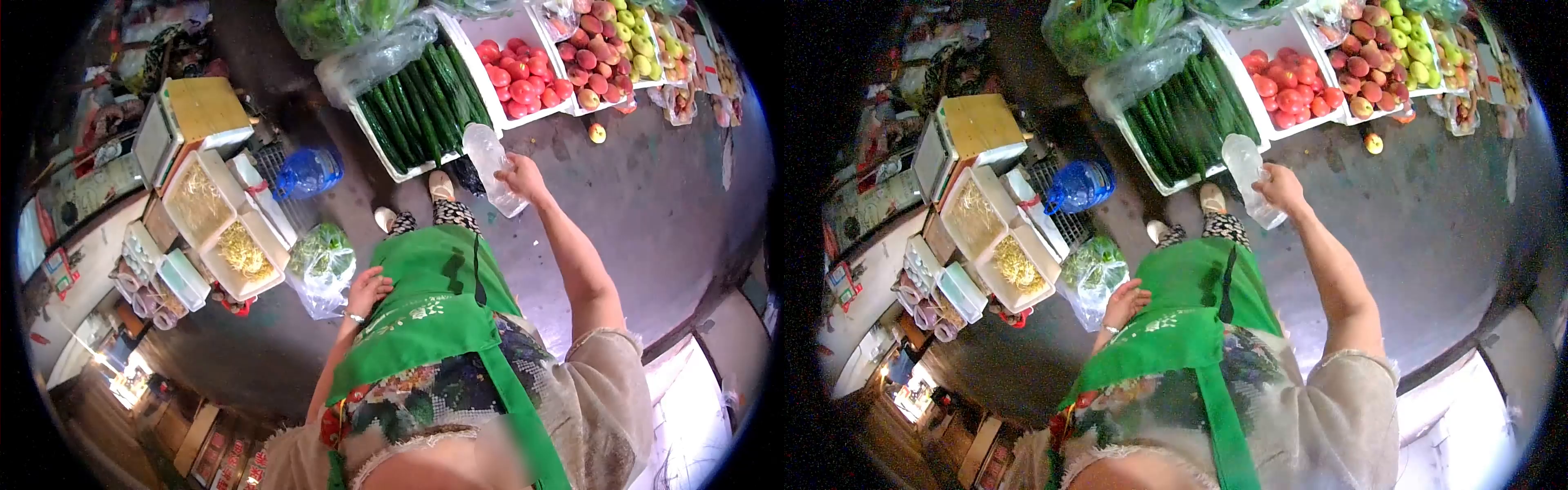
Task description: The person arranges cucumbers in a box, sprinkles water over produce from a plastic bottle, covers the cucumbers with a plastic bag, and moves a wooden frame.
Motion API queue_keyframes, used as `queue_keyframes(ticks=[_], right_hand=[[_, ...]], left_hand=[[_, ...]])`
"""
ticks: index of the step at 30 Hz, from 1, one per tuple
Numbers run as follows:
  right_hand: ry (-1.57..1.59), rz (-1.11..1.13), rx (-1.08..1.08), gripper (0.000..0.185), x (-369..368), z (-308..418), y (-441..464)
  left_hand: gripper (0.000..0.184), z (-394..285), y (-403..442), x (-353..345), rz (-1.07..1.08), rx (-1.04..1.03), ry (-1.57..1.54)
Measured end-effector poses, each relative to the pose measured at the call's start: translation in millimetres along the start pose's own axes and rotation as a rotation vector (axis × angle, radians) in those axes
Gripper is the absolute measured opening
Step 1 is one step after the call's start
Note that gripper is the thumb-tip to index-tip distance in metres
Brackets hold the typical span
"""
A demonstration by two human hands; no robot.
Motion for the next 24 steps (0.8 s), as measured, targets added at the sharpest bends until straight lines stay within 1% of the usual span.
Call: queue_keyframes(ticks=[1, 3, 5, 6, 7, 9, 10, 14, 16, 19, 24], right_hand=[[0.171, 0.022, -0.031, 0.040, 1, 2, 11], [0.335, 0.049, -0.053, 0.038, 12, 18, 28], [0.628, 0.216, -0.128, 0.034, 17, 35, 37], [0.650, 0.184, -0.078, 0.030, 27, 51, 44], [0.792, 0.126, -0.114, 0.027, 37, 62, 46], [0.904, 0.139, -0.143, 0.025, 39, 71, 64], [0.904, 0.223, -0.113, 0.025, 41, 76, 70], [1.108, 0.237, -0.148, 0.019, 30, 85, 86], [1.107, 0.273, -0.129, 0.017, 22, 83, 93], [1.034, 0.304, -0.122, 0.018, 20, 82, 73], [0.964, 0.195, -0.137, 0.021, -8, 49, 21]], left_hand=[[0.038, 1, 0, 1, 0.002, 0.002, 0.003], [0.038, 3, -2, 2, 0.000, 0.003, -0.004], [0.039, 4, -6, 0, -0.006, 0.007, -0.027], [0.039, 7, -7, 4, -0.009, 0.013, -0.018], [0.039, 9, -4, 7, -0.008, 0.015, -0.009], [0.039, 11, -6, 5, 0.000, 0.003, -0.021], [0.039, 12, -7, 5, 0.001, 0.008, -0.025], [0.038, 13, -12, 9, -0.006, 0.003, -0.048], [0.038, 10, -13, 6, -0.011, 0.004, -0.040], [0.036, 17, -9, 13, -0.017, 0.017, -0.035], [0.037, 13, -6, 11, 0.000, 0.009, -0.002]])
Point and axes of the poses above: each hand's wrist, its own y-axis towards the middle knuckle, its own x-axis out of the back of the hand, z = x × y, the point moved 5 cm from there along y, towards the middle knuckle, and after that the axes turned 14 degrees about -y, right-handed, at the moved point
